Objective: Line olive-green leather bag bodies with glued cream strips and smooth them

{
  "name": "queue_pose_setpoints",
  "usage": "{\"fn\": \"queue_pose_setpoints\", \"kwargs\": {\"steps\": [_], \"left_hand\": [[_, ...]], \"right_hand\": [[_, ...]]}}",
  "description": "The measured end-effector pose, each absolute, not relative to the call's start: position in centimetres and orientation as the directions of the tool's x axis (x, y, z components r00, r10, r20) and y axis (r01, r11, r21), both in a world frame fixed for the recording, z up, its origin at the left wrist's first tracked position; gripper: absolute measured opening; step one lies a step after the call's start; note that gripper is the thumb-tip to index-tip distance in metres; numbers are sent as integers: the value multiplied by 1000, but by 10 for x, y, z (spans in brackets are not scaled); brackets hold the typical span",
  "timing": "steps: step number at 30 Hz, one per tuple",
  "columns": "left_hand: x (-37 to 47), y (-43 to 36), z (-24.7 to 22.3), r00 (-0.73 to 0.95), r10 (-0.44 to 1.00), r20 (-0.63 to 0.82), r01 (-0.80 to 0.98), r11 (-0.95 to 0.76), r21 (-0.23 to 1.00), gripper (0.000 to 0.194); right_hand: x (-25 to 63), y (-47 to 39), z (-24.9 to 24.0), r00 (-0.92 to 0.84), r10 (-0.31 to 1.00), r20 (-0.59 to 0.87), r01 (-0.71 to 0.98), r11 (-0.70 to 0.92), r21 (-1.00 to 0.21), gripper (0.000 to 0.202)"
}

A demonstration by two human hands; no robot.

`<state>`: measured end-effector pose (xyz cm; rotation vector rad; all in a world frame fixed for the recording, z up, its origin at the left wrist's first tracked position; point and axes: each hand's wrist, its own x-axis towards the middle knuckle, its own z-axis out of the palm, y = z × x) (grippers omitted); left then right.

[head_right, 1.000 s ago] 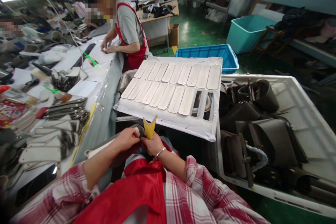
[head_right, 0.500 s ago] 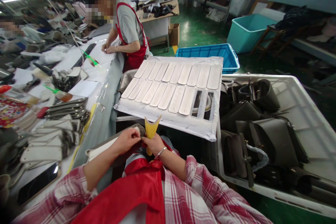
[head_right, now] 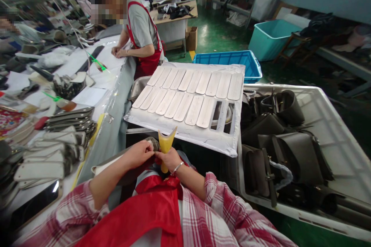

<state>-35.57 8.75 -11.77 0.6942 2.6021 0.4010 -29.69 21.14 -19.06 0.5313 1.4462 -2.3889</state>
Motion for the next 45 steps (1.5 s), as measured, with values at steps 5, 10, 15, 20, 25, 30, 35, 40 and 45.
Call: {"fn": "queue_pose_setpoints", "kwargs": {"steps": [5, 10, 15, 20, 25, 30, 35, 40, 45], "left_hand": [[-353, 89, -113, -782, 560, -272, 470, 818, 331, 9], [-354, 85, -115, -755, 610, -239, 536, 785, 312, 9], [-358, 80, -120, -766, 599, -234, 512, 788, 341, 10], [-359, 73, -121, -756, 613, -228, 480, 757, 444, 11], [-347, 69, -121, -855, 513, -78, 430, 784, 448, 22], [-340, 74, -120, -852, 524, -8, 512, 835, 203, 68], [-354, 71, -131, -876, 451, -171, 415, 885, 209, 80], [-362, 67, -138, -869, 444, -216, 380, 881, 283, 81], [-361, 63, -134, -845, 493, -206, 410, 846, 340, 79]], "right_hand": [[-299, 221, -185, -882, -111, -457, 461, -401, -792, 27], [-292, 259, -175, -866, -102, -489, 492, -342, -801, 36], [-275, 292, -163, -817, -298, -494, 555, -170, -814, 38], [-269, 293, -152, -738, -447, -506, 587, -56, -808, 44], [-273, 289, -148, -680, -533, -503, 587, 14, -809, 49], [-269, 287, -152, -651, -534, -539, 613, 49, -789, 51], [-266, 285, -157, -644, -544, -538, 621, 39, -783, 48], [-273, 288, -153, -648, -554, -523, 584, 79, -808, 45], [-284, 288, -142, -614, -555, -561, 593, 145, -792, 42]]}}
